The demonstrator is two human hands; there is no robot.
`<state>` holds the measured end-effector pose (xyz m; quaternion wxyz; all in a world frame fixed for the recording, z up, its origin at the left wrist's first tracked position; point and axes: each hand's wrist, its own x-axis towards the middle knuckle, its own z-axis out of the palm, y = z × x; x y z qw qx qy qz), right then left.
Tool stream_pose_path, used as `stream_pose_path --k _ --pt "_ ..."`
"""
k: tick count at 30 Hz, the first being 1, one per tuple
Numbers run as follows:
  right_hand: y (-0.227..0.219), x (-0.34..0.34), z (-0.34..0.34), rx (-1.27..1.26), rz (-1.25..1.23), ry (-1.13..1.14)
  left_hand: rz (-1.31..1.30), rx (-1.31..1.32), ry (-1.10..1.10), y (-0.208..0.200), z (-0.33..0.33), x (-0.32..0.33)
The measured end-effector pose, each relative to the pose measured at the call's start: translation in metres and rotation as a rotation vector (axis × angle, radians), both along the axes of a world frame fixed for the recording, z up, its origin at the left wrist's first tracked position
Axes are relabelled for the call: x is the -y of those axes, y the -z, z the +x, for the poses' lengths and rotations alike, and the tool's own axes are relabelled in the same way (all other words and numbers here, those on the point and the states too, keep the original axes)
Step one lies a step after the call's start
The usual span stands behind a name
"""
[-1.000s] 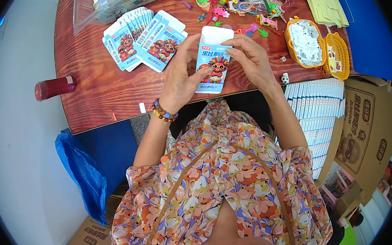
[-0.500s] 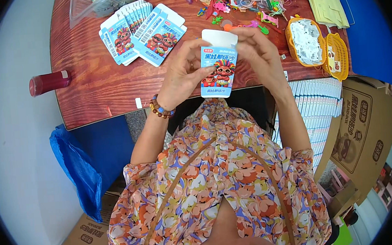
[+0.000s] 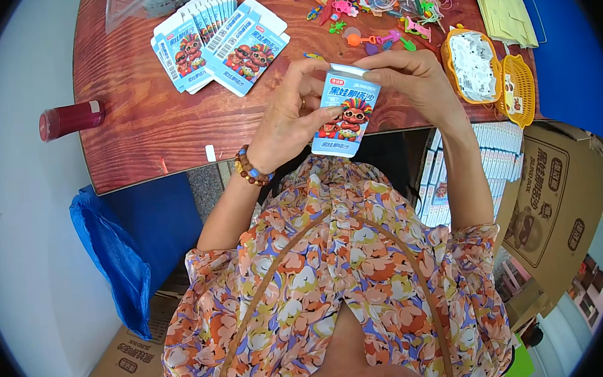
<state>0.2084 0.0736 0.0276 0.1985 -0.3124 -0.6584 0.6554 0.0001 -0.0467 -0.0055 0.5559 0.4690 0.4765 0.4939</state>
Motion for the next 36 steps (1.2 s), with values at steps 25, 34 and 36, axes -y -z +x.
stream_pose_path --k 25,34,36 --pt "0.01 0.032 0.006 0.195 0.821 -0.009 -0.017 -0.168 0.083 0.007 0.006 0.0" --pt "0.028 0.031 0.005 0.072 0.372 0.127 -0.01 0.07 -0.031 0.018 0.014 0.001" --pt "0.029 0.03 0.009 0.072 0.358 0.104 -0.016 0.114 -0.014 0.016 0.014 0.0"
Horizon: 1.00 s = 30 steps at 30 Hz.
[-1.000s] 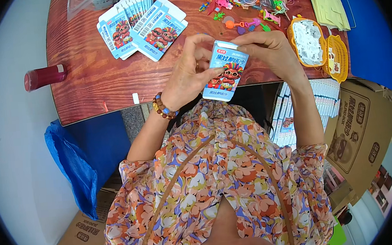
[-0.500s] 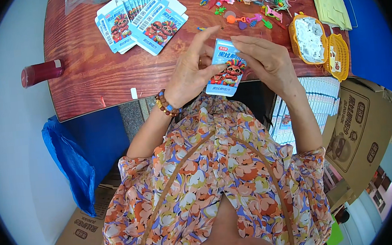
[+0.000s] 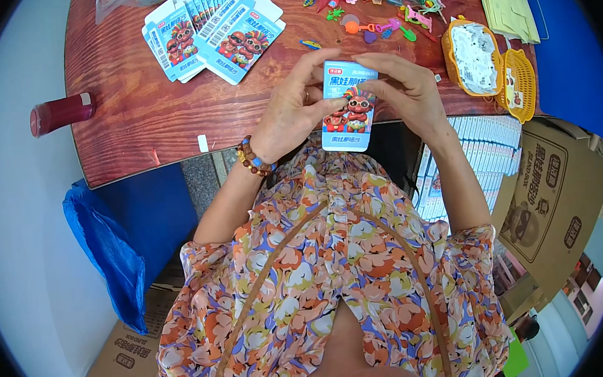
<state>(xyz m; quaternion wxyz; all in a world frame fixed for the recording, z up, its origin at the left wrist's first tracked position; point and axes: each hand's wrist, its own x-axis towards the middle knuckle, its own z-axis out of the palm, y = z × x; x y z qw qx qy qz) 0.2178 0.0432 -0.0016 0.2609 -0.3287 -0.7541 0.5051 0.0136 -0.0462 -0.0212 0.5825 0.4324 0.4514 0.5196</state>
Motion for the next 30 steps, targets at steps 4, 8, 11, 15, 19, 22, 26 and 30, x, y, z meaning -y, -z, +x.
stream_pose_path --k 4,8,11,15,19,22,26,30 --pt "0.003 -0.005 0.006 -0.06 -0.032 -0.086 0.006 -0.059 0.081 0.0 -0.001 -0.002" --pt "0.001 -0.013 0.01 -0.008 -0.114 -0.096 0.006 -0.037 0.063 0.004 0.004 -0.001" --pt "0.005 -0.014 0.011 -0.142 -0.23 -0.131 0.017 -0.072 0.064 0.004 0.003 -0.004" --pt "-0.005 -0.006 0.002 -0.092 -0.197 -0.075 -0.029 -0.11 0.035 -0.004 0.004 -0.005" --pt "0.0 -0.008 0.004 -0.088 -0.113 -0.028 -0.005 -0.057 0.055 0.002 0.0 -0.007" --pt "0.007 -0.007 0.013 0.026 0.0 -0.068 0.01 0.03 0.078 0.011 0.0 -0.006" --pt "0.012 -0.01 0.011 -0.001 -0.202 -0.06 0.0 -0.006 0.105 0.015 -0.001 -0.006" --pt "0.024 -0.009 0.008 -0.235 -0.619 0.325 -0.105 0.022 -0.149 -0.001 -0.008 -0.013"
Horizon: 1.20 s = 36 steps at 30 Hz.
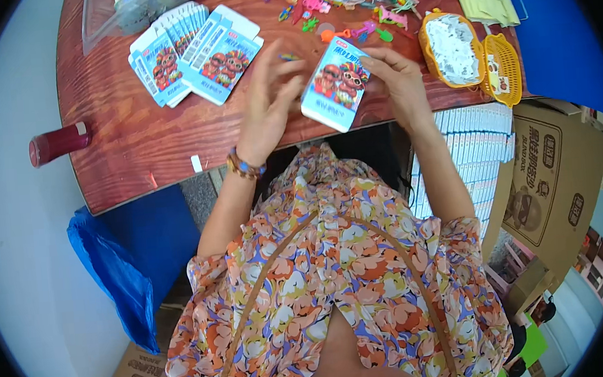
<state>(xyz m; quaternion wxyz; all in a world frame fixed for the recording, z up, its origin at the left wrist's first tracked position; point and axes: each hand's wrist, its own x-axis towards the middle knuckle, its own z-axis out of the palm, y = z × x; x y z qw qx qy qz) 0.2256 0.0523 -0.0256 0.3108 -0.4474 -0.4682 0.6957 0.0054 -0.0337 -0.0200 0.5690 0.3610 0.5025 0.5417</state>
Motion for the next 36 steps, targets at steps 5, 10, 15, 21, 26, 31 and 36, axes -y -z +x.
stream_pose_path --k 5,10,15,21,26,31,36 --pt "0.034 0.038 -0.028 -0.4 -0.44 0.033 0.398 -0.88 -0.037 0.017 0.021 0.018" --pt "0.013 0.044 -0.057 -0.396 -0.535 -0.028 0.262 -0.694 -0.202 0.018 0.02 0.015" --pt "0.018 -0.012 -0.041 0.391 0.544 -0.227 0.144 -0.539 -0.274 0.022 -0.006 0.02" --pt "0.011 -0.051 -0.049 0.434 0.529 -0.168 0.245 -0.962 -0.065 0.007 -0.008 0.045" --pt "-0.001 -0.051 -0.104 0.429 0.774 -0.375 0.107 -0.796 -0.063 0.005 -0.015 0.056" --pt "0.005 -0.062 -0.112 0.705 0.931 -0.288 0.127 -0.796 -0.185 0.012 -0.026 0.063" --pt "-0.004 -0.084 -0.09 0.823 0.819 -0.146 0.009 -0.633 -0.188 0.011 -0.033 0.065"
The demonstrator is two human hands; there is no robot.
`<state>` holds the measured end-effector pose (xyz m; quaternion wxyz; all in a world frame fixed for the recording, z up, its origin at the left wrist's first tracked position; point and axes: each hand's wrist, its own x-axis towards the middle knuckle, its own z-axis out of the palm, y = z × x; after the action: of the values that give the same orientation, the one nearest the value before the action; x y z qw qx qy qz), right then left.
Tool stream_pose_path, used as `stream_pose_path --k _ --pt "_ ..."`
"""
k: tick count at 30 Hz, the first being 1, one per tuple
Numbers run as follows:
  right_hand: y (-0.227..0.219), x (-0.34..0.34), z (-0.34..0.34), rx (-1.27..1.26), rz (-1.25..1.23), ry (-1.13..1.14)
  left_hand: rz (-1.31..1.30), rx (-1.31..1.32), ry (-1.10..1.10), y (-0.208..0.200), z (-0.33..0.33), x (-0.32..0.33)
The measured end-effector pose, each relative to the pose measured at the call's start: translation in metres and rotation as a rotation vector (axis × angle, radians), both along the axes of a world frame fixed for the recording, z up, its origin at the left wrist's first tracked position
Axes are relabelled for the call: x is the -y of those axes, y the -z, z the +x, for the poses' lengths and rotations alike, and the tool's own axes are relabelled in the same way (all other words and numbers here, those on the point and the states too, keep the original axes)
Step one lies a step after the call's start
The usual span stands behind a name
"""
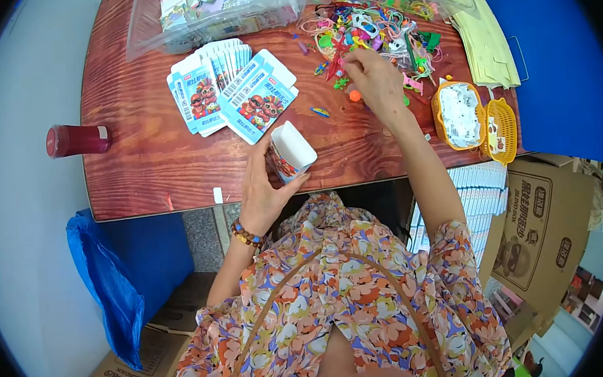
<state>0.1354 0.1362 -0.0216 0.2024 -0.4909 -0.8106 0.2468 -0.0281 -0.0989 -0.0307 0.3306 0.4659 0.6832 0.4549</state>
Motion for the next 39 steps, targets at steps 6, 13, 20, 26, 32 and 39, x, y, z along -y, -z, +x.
stream_pose_path --k 6,13,20,26,32,39 --pt "0.006 -0.028 -0.008 0.331 0.289 0.092 0.091 -0.231 0.064 -0.008 0.01 -0.021" --pt "-0.004 -0.019 0.016 0.267 0.189 0.061 0.121 -0.315 0.062 0.001 0.009 -0.033" --pt "-0.039 0.015 0.05 -0.19 0.08 -0.017 0.187 -0.449 0.075 0.004 0.005 -0.055" --pt "-0.08 0.06 0.055 -0.615 -0.248 0.044 0.169 -0.502 0.026 0.002 0.014 -0.057" --pt "-0.08 0.085 0.051 -0.647 -0.116 0.059 0.126 -0.467 0.057 0.0 0.019 -0.055" --pt "-0.063 0.086 0.054 -0.636 -0.215 0.101 0.165 -0.439 0.06 0.005 0.021 -0.059"
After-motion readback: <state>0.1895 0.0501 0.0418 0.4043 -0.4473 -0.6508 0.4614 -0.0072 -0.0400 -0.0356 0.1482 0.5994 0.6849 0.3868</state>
